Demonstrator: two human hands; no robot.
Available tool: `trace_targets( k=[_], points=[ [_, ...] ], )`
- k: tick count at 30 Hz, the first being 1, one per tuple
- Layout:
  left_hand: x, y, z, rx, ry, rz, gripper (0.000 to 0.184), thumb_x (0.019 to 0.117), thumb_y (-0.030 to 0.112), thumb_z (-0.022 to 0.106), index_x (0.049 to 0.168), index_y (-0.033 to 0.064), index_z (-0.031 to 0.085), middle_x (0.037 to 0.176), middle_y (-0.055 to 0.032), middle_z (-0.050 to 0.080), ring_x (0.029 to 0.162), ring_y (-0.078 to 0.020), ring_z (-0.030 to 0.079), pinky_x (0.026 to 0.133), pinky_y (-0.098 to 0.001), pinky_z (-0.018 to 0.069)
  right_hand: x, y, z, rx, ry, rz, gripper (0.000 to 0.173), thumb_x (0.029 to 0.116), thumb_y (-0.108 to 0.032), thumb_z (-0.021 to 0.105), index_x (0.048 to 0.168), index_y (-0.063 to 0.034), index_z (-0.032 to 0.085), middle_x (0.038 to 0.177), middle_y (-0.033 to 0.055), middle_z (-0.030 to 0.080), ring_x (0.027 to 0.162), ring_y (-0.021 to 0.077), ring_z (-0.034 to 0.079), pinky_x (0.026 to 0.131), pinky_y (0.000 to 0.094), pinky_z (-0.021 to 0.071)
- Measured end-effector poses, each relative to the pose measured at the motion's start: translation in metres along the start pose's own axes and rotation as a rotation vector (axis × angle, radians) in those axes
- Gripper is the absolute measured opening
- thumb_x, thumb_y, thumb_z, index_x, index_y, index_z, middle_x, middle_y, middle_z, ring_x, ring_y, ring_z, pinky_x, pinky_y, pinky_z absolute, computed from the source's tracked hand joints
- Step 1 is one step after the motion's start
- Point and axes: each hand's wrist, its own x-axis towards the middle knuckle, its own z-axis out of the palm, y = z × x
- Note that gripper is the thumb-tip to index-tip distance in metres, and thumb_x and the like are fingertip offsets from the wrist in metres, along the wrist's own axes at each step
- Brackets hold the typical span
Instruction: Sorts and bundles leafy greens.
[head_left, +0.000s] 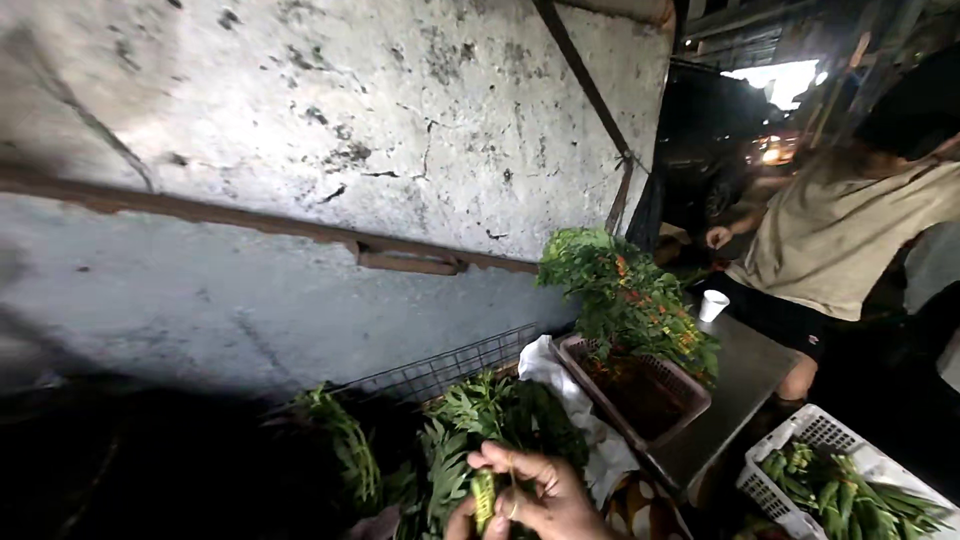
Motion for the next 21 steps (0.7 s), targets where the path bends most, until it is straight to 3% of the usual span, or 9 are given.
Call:
trace_targets(
  k=[2, 4, 6, 8, 10, 14, 16, 19, 21],
  points=[
    [-0.008, -0.001, 0.007, 0.125, -0.048, -0.017, 0.028, 0.0958, 0.008, 0.065, 0.12, -0.0055, 0.062, 0.109, -0.0003, 0.071, 0.1, 0.0001, 0.067, 0.092, -0.0227, 0.0574, 0.001, -0.006, -0.009, -0.222, 0.021, 0.073, 0.036, 0.0936, -0.005, 0.067, 0.127, 0.0072, 0.066, 0.12, 0.0137, 0.07, 0.108, 0.012, 0.067, 0.096, 0.0288, 0.0551],
    [-0.017, 0.002, 0.014, 0.282, -0.124, -0.095, 0.036, 0.0917, 0.012, 0.072, 0.122, -0.0056, 0.065, 0.109, -0.0102, 0.073, 0.098, -0.0098, 0.07, 0.091, -0.0322, 0.0587, 0.001, -0.009, -0.021, -0.467, -0.023, 0.112, 0.019, 0.0931, -0.011, 0.068, 0.109, -0.0004, 0.072, 0.107, 0.0075, 0.072, 0.099, 0.0083, 0.067, 0.09, 0.0273, 0.056],
    [-0.019, 0.006, 0.021, 0.345, -0.221, -0.18, 0.04, 0.0912, 0.018, 0.075, 0.125, -0.0005, 0.066, 0.108, -0.0104, 0.074, 0.097, -0.0151, 0.072, 0.091, -0.0387, 0.0599, 0.001, -0.007, -0.032, -0.589, -0.085, 0.055, 0.012, 0.0926, -0.014, 0.065, 0.095, -0.0043, 0.071, 0.095, 0.0034, 0.07, 0.092, 0.0071, 0.066, 0.085, 0.0279, 0.0555],
    [-0.01, 0.015, 0.021, 0.299, -0.325, -0.252, 0.043, 0.0938, 0.021, 0.073, 0.131, 0.0033, 0.061, 0.109, -0.0083, 0.073, 0.097, -0.0146, 0.072, 0.091, -0.0386, 0.06, 0.0, -0.006, -0.041, -0.508, -0.099, -0.058, 0.013, 0.0961, -0.019, 0.062, 0.095, -0.008, 0.068, 0.093, -0.0014, 0.067, 0.089, 0.0036, 0.063, 0.082, 0.0241, 0.0555],
    [0.013, 0.03, 0.012, 0.286, -0.4, -0.281, 0.039, 0.0986, 0.019, 0.067, 0.133, 0.0047, 0.058, 0.107, -0.0094, 0.071, 0.093, -0.0162, 0.07, 0.086, -0.0382, 0.0592, 0.002, -0.006, -0.05, -0.384, -0.063, -0.124, 0.016, 0.1023, -0.031, 0.057, 0.104, -0.0183, 0.066, 0.104, -0.007, 0.066, 0.101, 0.0037, 0.062, 0.09, 0.0255, 0.0536],
    [0.075, 0.072, -0.027, 0.642, -0.288, -0.002, 0.025, 0.1015, 0.014, 0.06, 0.122, 0.0021, 0.066, 0.109, -0.0123, 0.071, 0.1, -0.0216, 0.07, 0.092, -0.0434, 0.0567, 0.009, -0.004, -0.068, -0.357, 0.019, -0.139, 0.023, 0.1037, -0.038, 0.055, 0.109, -0.019, 0.067, 0.109, -0.0047, 0.068, 0.107, 0.0106, 0.063, 0.095, 0.031, 0.0533],
    [0.101, 0.086, -0.051, 0.812, -0.129, 0.252, 0.018, 0.0967, 0.006, 0.063, 0.113, 0.004, 0.071, 0.106, -0.0122, 0.072, 0.101, -0.0271, 0.068, 0.091, -0.0517, 0.0544, 0.008, -0.001, -0.072, -0.387, 0.061, -0.075, 0.017, 0.1021, -0.029, 0.058, 0.105, -0.0146, 0.067, 0.106, -0.0035, 0.068, 0.102, 0.0098, 0.065, 0.09, 0.0285, 0.0552],
    [0.127, 0.107, -0.087, 0.999, 0.065, 0.51, 0.015, 0.0969, 0.001, 0.058, 0.106, 0.0041, 0.069, 0.101, -0.0138, 0.069, 0.099, -0.032, 0.065, 0.086, -0.0502, 0.0523, 0.006, 0.009, -0.074, -0.438, 0.093, 0.004, 0.012, 0.0998, -0.019, 0.058, 0.103, -0.0105, 0.067, 0.102, -0.0028, 0.069, 0.096, 0.0076, 0.066, 0.087, 0.0248, 0.057],
    [0.132, 0.105, -0.111, 1.1, 0.102, 0.584, 0.02, 0.0963, -0.003, 0.052, 0.105, 0.0012, 0.07, 0.108, -0.0183, 0.069, 0.109, -0.0374, 0.064, 0.094, -0.0509, 0.0506, 0.007, 0.022, -0.076, -0.464, 0.097, 0.068, 0.013, 0.0988, -0.016, 0.057, 0.102, -0.0072, 0.067, 0.099, -0.0017, 0.069, 0.093, 0.0064, 0.066, 0.085, 0.024, 0.057]
  ],
)
